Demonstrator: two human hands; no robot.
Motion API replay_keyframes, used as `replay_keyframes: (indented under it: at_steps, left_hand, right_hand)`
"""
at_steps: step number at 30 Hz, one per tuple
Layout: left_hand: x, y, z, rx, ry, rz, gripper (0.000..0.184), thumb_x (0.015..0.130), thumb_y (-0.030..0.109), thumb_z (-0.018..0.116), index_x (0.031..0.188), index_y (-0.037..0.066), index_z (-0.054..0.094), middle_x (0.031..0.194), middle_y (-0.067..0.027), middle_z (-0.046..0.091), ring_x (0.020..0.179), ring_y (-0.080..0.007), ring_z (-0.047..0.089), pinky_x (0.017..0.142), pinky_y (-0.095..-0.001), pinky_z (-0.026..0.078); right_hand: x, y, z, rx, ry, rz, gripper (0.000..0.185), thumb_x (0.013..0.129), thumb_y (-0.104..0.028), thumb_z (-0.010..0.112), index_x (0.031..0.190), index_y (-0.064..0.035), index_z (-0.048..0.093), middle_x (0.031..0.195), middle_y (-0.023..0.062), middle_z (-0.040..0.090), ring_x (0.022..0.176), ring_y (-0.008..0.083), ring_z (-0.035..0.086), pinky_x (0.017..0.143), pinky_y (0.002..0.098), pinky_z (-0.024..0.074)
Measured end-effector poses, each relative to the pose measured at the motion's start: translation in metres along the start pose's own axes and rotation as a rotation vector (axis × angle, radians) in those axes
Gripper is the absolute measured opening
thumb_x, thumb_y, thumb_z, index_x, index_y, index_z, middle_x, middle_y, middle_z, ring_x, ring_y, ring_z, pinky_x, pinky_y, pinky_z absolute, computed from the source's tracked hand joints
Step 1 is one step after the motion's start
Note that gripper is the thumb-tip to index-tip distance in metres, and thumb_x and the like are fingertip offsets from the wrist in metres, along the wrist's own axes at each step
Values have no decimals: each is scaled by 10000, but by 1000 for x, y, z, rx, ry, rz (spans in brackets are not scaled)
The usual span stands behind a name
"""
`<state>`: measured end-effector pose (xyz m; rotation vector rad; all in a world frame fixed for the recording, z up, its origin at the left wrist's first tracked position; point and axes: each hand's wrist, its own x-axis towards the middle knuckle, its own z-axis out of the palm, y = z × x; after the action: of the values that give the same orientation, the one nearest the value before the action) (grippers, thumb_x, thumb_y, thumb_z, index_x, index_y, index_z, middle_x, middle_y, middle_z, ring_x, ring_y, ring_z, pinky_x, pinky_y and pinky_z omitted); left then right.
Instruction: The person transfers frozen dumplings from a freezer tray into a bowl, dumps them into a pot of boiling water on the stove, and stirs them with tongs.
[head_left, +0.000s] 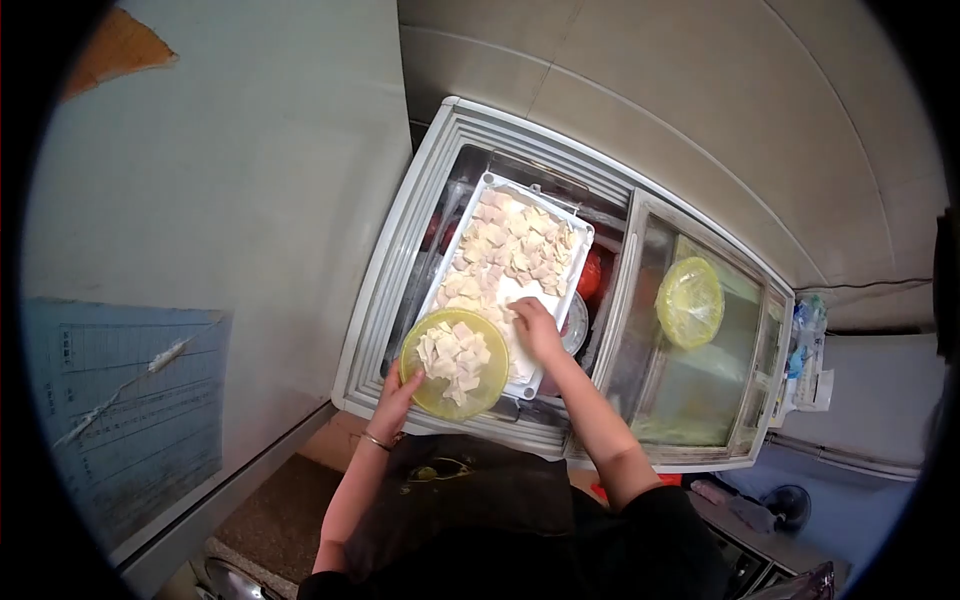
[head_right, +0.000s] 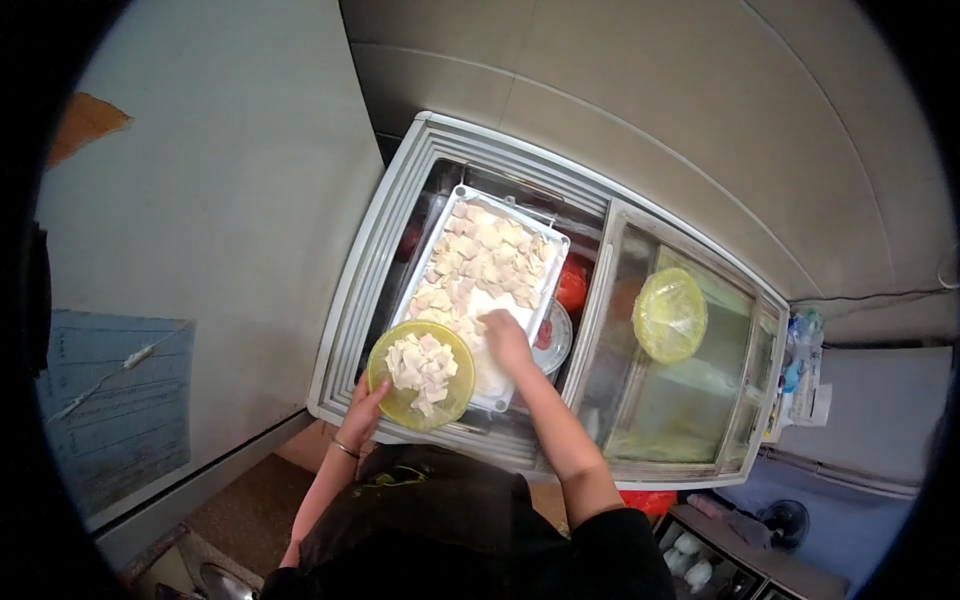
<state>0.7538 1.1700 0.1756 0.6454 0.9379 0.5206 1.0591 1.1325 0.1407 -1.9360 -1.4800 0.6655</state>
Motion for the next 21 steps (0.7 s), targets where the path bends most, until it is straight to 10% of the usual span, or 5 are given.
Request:
replay_keyframes:
  at_steps: [5,8,13,17,21]
  left_hand:
    - [-4,6,-1,5,15,32,464,909,157,565,1319,38,381,1224,-65,505,1108,-148,482,945,-281,395]
    - [1,2,0,18,2,17,471,908,160,566,1321,33,378,1221,-64,510,1111,-144,477,950,-285,390]
    - [4,-5,-1,49,-4,-11,486,902,173,581,1324,43,379,1223,-65,512,1116,-145,481,948,-285,396]
    - [-2,6,-5,-24,26,-53,492,904,191,583,1327,49,377,1244,-67,503,1140,-161,477,954,-302,396]
    - [-7,17,-16,-55,35,-29,514,903,189,581,1343,52,354,1284,-75,470,1171,-177,454,970,-315,381]
  right_hand:
    - [-9,21,-11,781,116,552,265,810,26,555,1065,-25,605,909,15,616,813,62,556,722,231,464]
    - [-15,-32,-46,1088,-138,489,321,828,27,528,1143,-16,575,941,22,625,861,75,568,783,225,460]
    - [-4,-35,-50,937,-304,388,383,809,-63,579,1191,-31,576,1260,104,546,1162,200,504,994,319,382]
    - [-28,-18,-1,-164,-85,76,434,761,-188,653,1156,-26,577,1251,203,489,1186,322,441,1035,409,325]
    - [-45,-27,17,-200,-126,12,346,738,-123,666,1056,-9,594,1188,186,538,1077,320,527,905,397,440]
